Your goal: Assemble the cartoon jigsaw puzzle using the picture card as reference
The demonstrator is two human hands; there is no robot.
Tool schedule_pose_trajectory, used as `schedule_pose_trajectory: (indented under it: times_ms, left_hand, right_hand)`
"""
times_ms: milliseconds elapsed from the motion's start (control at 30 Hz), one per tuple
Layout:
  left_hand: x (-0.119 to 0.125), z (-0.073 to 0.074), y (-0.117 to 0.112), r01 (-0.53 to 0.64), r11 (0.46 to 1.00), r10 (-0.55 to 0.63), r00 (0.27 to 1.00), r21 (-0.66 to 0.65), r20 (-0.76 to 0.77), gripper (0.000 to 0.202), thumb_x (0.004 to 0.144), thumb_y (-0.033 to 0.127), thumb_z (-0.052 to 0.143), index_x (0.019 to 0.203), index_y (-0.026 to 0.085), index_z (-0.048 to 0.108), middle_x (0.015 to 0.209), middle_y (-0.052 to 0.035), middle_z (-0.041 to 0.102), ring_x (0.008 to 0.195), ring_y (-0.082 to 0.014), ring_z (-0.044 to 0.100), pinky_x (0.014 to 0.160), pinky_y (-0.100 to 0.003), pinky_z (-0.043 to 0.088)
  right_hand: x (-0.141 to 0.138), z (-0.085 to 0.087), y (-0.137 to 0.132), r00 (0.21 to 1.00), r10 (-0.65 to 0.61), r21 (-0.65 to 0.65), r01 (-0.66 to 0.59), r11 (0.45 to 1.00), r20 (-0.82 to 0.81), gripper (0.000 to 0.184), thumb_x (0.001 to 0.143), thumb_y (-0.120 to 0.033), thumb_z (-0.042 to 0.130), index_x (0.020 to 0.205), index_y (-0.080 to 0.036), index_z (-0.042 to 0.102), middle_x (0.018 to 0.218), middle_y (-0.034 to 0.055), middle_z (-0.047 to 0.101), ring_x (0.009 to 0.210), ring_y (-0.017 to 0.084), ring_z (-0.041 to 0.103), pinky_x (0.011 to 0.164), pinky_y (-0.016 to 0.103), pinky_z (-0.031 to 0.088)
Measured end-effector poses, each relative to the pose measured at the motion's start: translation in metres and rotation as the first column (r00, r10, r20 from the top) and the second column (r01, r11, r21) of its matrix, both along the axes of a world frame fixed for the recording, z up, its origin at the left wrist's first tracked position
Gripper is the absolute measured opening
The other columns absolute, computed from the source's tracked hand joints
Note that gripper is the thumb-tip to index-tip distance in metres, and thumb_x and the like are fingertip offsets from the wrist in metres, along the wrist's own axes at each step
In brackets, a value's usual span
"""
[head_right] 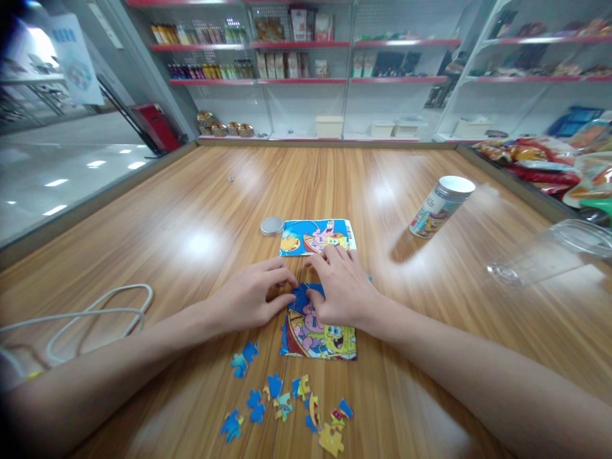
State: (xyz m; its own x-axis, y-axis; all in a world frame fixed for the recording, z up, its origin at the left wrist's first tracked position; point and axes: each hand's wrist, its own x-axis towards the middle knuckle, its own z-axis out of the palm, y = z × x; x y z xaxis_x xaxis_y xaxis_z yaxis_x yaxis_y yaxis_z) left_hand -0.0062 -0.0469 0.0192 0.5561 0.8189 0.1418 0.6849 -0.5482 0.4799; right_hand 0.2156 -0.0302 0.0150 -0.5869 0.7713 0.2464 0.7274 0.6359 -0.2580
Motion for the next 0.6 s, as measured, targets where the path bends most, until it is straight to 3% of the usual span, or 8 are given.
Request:
schedule_pose_trajectory:
  times_ms: [267,467,600]
  left_hand:
    - [-0.001,-0.009,0.005,-0.044,0.999,0.045,0.998,0.016,-0.041,0.012,0.095,0.031,0.059,0.097,0.020,0.064,0.103,-0.0064,0.065,0.094,-0.0215,0.065,0.085,-0.039,0.054]
    - [-0.001,-0.006,0.006,-0.039,0.998,0.041,0.998,0.047,-0.057,0.015,0.097,0.029,0.056,0.097,0.019,0.066,0.103,-0.0067,0.064,0.094,-0.0209,0.065,0.085,-0.037,0.053]
    - [-0.009,-0.003,0.012,-0.105,0.984,0.110,0.994,0.142,-0.026,0.020,0.099,0.028,0.052,0.100,0.019,0.069,0.104,-0.0074,0.063,0.092,-0.0194,0.063,0.082,-0.035,0.053]
  right_hand:
    - [-0.001,0.002,0.000,1.000,0.011,-0.001,-0.011,1.000,0.002,0.039,0.077,-0.026,0.066,0.115,-0.021,0.058,0.109,0.0124,0.058,0.107,0.032,0.051,0.086,0.043,0.037]
    - [0.001,0.001,0.001,0.998,0.037,0.004,-0.037,0.999,-0.047,0.039,0.076,-0.024,0.068,0.113,-0.021,0.060,0.107,0.0112,0.058,0.105,0.031,0.052,0.086,0.043,0.037]
    - [0.003,0.000,0.001,0.978,0.148,0.088,-0.136,0.987,-0.144,0.029,0.078,-0.019,0.067,0.107,-0.022,0.067,0.101,0.0076,0.058,0.099,0.026,0.054,0.087,0.043,0.036]
